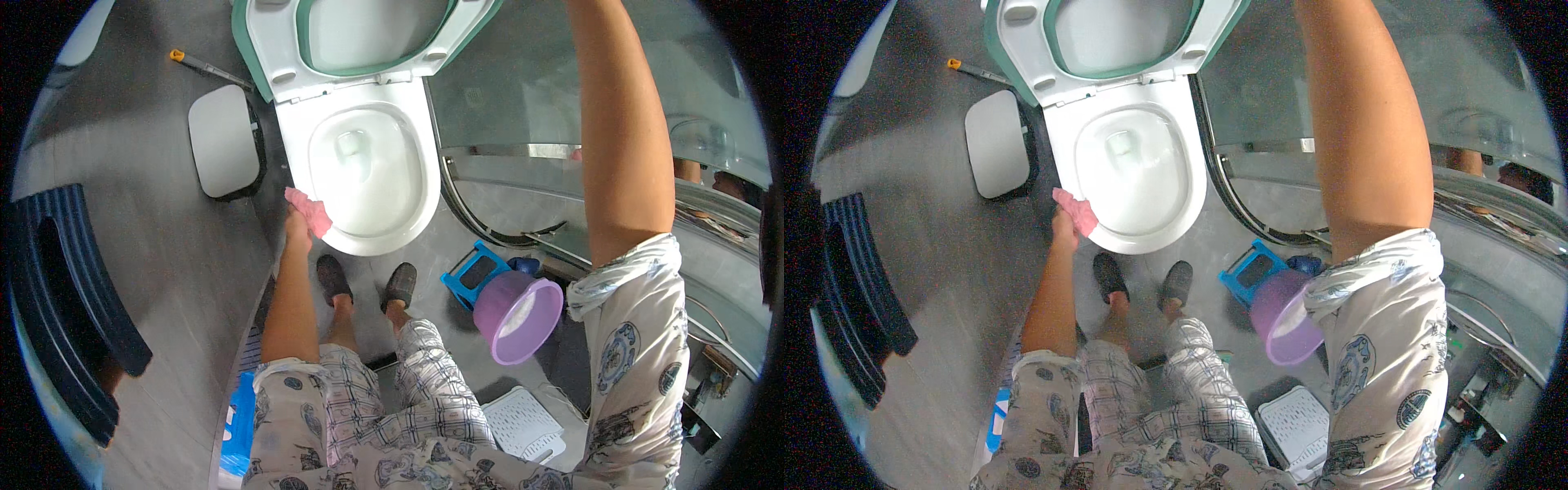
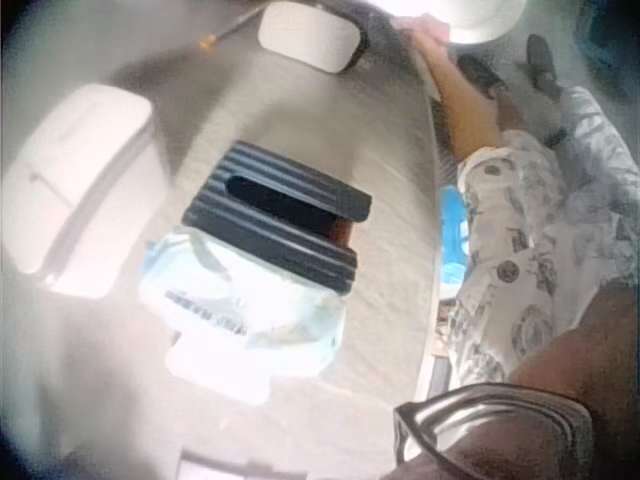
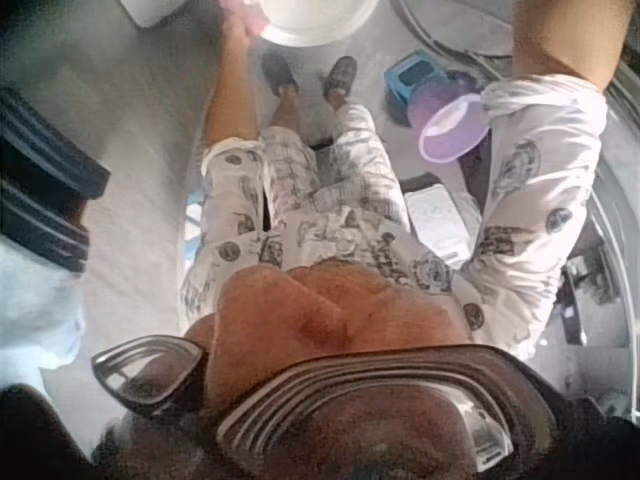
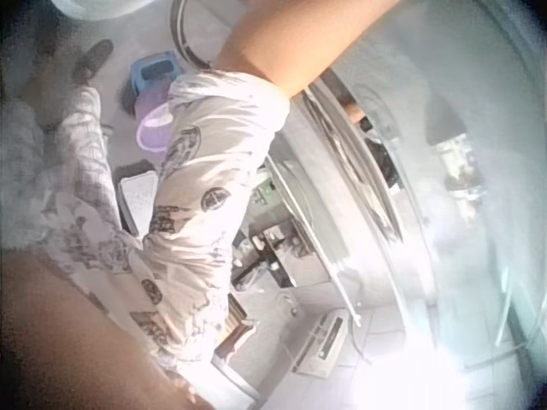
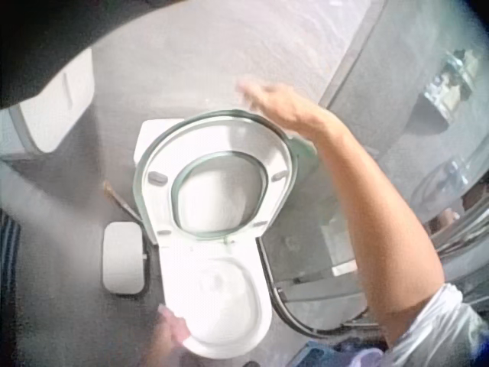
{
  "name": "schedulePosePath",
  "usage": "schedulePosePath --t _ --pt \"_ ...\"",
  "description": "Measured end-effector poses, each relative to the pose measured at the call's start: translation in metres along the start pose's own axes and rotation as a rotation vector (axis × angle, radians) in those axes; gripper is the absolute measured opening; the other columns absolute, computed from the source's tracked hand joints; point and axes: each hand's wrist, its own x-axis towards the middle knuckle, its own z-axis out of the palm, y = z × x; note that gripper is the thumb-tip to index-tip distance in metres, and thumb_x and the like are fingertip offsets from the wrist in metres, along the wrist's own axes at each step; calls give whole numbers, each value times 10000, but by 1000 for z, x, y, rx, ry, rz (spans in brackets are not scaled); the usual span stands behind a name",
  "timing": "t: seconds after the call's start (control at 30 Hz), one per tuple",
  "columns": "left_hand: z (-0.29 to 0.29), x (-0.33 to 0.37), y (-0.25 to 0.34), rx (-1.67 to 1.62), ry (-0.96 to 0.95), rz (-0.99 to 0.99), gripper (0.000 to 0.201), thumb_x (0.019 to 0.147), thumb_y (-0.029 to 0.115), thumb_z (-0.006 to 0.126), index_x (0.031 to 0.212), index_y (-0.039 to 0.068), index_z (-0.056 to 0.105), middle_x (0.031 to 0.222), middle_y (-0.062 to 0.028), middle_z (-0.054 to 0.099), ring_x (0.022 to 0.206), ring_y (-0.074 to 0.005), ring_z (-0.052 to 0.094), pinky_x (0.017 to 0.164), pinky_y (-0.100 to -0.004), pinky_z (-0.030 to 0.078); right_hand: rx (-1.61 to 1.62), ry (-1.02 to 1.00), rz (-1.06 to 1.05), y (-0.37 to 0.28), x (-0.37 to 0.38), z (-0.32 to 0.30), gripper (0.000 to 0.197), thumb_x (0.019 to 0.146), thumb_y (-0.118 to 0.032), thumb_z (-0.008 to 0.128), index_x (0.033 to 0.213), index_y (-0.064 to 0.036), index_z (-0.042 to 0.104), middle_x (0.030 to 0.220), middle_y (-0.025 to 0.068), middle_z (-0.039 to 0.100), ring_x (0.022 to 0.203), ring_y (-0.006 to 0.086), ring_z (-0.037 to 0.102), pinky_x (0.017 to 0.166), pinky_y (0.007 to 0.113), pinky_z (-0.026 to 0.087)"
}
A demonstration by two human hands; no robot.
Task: The person scrubs the inside of a toilet bowl with a brush, rinses the bowl and the brush using a handheld shower head, and wipes the exterior of the toilet by hand with a cloth.
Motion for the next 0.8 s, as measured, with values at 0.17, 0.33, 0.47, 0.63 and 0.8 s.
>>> schedulePosePath --t 0.17,0.33,0.47,0.63,0.8 --pt "12 5 -1 -176 5 -22 424 999 373 370 1298 94 481 1272 -59 536 1138 -187 530 898 -330 454 -139 -127 -167 -34 -109 -5 434 884 -341 593 1128 18 605 1095 238 633 1047 287 609 924 412 453" --pt "-46 36 -9 -287 -59 48 421 991 362 408 1317 106 483 1254 -61 551 1114 -188 541 862 -338 471 -265 -224 -265 -16 -284 42 519 620 -81 645 1134 -92 571 1191 92 621 1124 284 577 974 436 421" --pt "-96 49 1 -384 -259 196 388 1009 224 362 1349 64 458 1201 -85 588 1071 -199 566 857 -328 479 -112 -266 -54 -12 -377 99 502 558 11 703 1011 -106 521 1316 35 571 1283 232 480 1077 478 294" --pt "-97 -22 28 -171 -281 339 474 999 346 412 1363 43 423 1303 -85 545 1157 -235 549 996 -401 448 -314 -411 -47 15 -436 159 806 664 -26 675 1411 -195 423 1470 6 397 1359 204 362 1124 497 212" --pt "-107 -67 51 -307 -159 324 413 1031 227 258 1331 20 454 1291 -119 557 1182 -238 528 1038 -382 404 -170 -596 9 39 -454 211 871 762 -222 733 1484 -172 249 1543 53 227 1421 275 213 1144 548 142"
